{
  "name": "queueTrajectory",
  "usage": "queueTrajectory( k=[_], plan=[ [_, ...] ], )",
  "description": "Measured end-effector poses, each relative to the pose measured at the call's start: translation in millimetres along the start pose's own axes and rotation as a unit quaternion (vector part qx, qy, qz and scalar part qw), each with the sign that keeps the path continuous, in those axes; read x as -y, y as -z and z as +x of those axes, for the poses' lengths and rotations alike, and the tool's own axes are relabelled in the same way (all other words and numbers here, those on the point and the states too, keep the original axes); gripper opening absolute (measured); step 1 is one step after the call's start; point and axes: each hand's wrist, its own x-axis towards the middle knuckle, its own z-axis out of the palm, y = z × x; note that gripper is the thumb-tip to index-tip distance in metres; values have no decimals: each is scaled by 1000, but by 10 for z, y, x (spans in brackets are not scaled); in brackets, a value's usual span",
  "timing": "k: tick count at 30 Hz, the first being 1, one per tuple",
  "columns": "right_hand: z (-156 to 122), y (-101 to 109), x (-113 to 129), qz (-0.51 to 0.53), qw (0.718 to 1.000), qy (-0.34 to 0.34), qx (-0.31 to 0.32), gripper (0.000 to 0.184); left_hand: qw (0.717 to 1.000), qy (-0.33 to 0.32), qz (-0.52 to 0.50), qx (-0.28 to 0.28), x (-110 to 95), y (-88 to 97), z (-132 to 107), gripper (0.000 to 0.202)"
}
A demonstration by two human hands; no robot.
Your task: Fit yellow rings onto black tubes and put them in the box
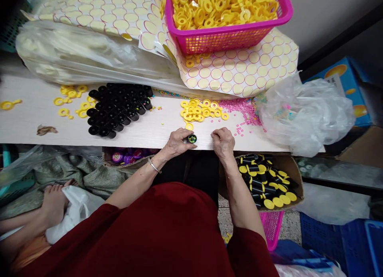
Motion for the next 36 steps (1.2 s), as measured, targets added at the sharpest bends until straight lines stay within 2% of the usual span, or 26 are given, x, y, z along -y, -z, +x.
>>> queueTrajectory(
  k=[2,4,8,11,21,27,32,36],
  plan=[
    [-18,-24,69,-29,999,32,-7,10,1000,1,0,14,-25,22,13,33],
    [-51,-25,195,-6,998,68,-3,9,1000,3,6,28,-56,44,22,28],
    [-132,-2,525,67,986,148,35,9,998,9,23,54,-108,76,27,15],
    [-162,-9,677,44,980,183,64,11,997,11,25,67,-121,82,20,9],
    [-154,-54,651,-61,969,223,89,16,996,9,27,79,-115,83,4,10],
    [-149,-53,714,-174,934,298,88,19,997,16,28,74,-131,90,11,13],
    [-139,-63,708,-143,943,284,99,20,997,10,30,66,-129,84,9,13],
    [-96,-11,695,-14,963,220,158,17,998,3,16,60,-121,92,5,8]
  ],
)
